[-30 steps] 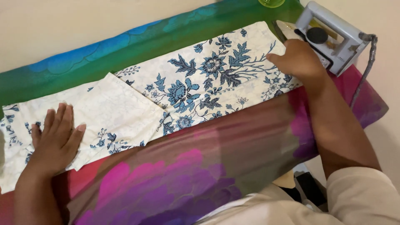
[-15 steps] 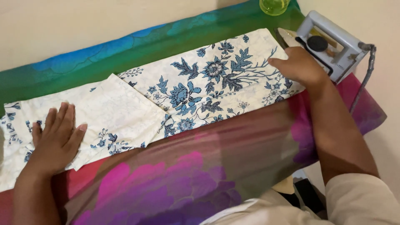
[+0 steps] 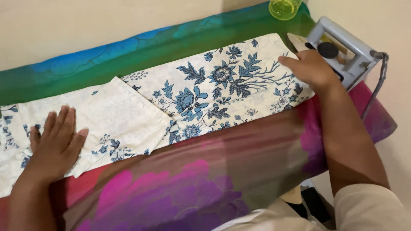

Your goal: Ironing and folding a shirt on a workspace.

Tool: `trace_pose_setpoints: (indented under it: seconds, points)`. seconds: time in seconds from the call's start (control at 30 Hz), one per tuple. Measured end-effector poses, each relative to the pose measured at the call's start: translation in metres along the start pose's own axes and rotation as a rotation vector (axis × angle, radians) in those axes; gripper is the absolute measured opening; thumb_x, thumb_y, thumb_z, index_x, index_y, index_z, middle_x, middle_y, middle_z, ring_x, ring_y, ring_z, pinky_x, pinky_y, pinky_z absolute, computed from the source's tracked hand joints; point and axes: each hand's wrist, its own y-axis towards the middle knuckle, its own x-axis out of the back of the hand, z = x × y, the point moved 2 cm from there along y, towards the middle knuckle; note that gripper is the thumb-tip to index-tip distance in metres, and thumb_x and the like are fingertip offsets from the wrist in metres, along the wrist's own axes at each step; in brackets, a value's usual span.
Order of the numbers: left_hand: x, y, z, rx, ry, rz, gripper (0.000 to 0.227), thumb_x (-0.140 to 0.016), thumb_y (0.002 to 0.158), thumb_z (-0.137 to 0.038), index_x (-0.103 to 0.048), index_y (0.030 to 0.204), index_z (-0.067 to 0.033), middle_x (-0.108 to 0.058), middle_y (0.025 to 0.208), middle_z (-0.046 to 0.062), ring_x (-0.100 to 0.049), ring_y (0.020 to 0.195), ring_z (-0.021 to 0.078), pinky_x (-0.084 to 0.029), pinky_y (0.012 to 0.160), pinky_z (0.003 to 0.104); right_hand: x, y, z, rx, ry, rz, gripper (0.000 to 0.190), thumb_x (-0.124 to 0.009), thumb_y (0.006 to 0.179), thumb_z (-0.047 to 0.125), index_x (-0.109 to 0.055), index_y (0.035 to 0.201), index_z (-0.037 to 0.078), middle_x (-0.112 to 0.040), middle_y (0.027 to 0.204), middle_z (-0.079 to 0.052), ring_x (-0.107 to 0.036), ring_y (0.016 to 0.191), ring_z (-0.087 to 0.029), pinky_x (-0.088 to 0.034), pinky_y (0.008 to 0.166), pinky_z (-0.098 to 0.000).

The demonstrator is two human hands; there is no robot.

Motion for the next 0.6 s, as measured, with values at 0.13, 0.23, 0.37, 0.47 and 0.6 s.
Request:
trace_pose_setpoints:
  seconds: [0.13, 0.23, 0.37, 0.47, 0.6]
  points:
    - [-0.001, -0.002, 0.001, -0.033, 0.000, -0.026, 0.077, -0.025, 0.097, -0.058, -0.014, 0.165, -0.0235, -0.005, 0.175, -0.002, 0.002, 0.161, 0.0231, 0.009, 0.121, 0.056, -0.001, 0.008, -0.008, 0.043, 0.034, -0.017, 0.038, -0.069, 0.096, 0.042, -0.073, 0.104, 0.005, -0.074, 0.097, -0.008, -0.067, 0.079, -0.025, -0.044, 0.067, -0.0414]
    - [-0.002, 0.000, 0.003, -0.034, -0.018, -0.038, 0.077, -0.027, 0.097, -0.057, -0.015, 0.165, -0.0236, -0.007, 0.175, -0.001, 0.000, 0.161, 0.0253, 0.008, 0.121, 0.057, -0.001, 0.009, -0.003, 0.194, -0.191, -0.037, 0.051, -0.059, 0.101, 0.047, -0.067, 0.118, 0.000, -0.069, 0.112, -0.018, -0.065, 0.096, -0.037, -0.043, 0.075, -0.0485]
    - [-0.004, 0.001, 0.004, -0.042, 0.007, -0.047, 0.077, -0.026, 0.097, -0.059, -0.014, 0.165, -0.0257, -0.007, 0.175, -0.003, 0.000, 0.161, 0.0243, 0.006, 0.121, 0.057, 0.001, -0.026, 0.038, 0.411, -0.304, -0.222, 0.040, -0.065, 0.106, 0.038, -0.067, 0.118, 0.000, -0.072, 0.105, -0.022, -0.067, 0.089, -0.042, -0.046, 0.069, -0.0545]
    - [0.001, -0.003, -0.002, -0.012, -0.020, -0.023, 0.077, -0.025, 0.096, -0.060, -0.013, 0.165, -0.0266, -0.005, 0.175, -0.005, 0.003, 0.161, 0.0208, 0.011, 0.122, 0.054, -0.002, -0.075, 0.094, 0.398, -0.362, -0.188, 0.035, -0.061, 0.108, 0.032, -0.062, 0.127, 0.004, -0.070, 0.104, -0.019, -0.065, 0.085, -0.037, -0.049, 0.066, -0.0512]
    - [-0.002, 0.001, 0.003, -0.001, 0.014, -0.004, 0.078, -0.023, 0.096, -0.061, -0.011, 0.165, -0.0274, -0.002, 0.175, -0.007, 0.005, 0.161, 0.0195, 0.011, 0.123, 0.052, -0.040, -0.121, 0.144, 0.402, -0.339, -0.019, 0.030, -0.044, 0.105, 0.032, -0.059, 0.116, 0.008, -0.063, 0.084, -0.015, -0.058, 0.065, -0.030, -0.046, 0.051, -0.0462]
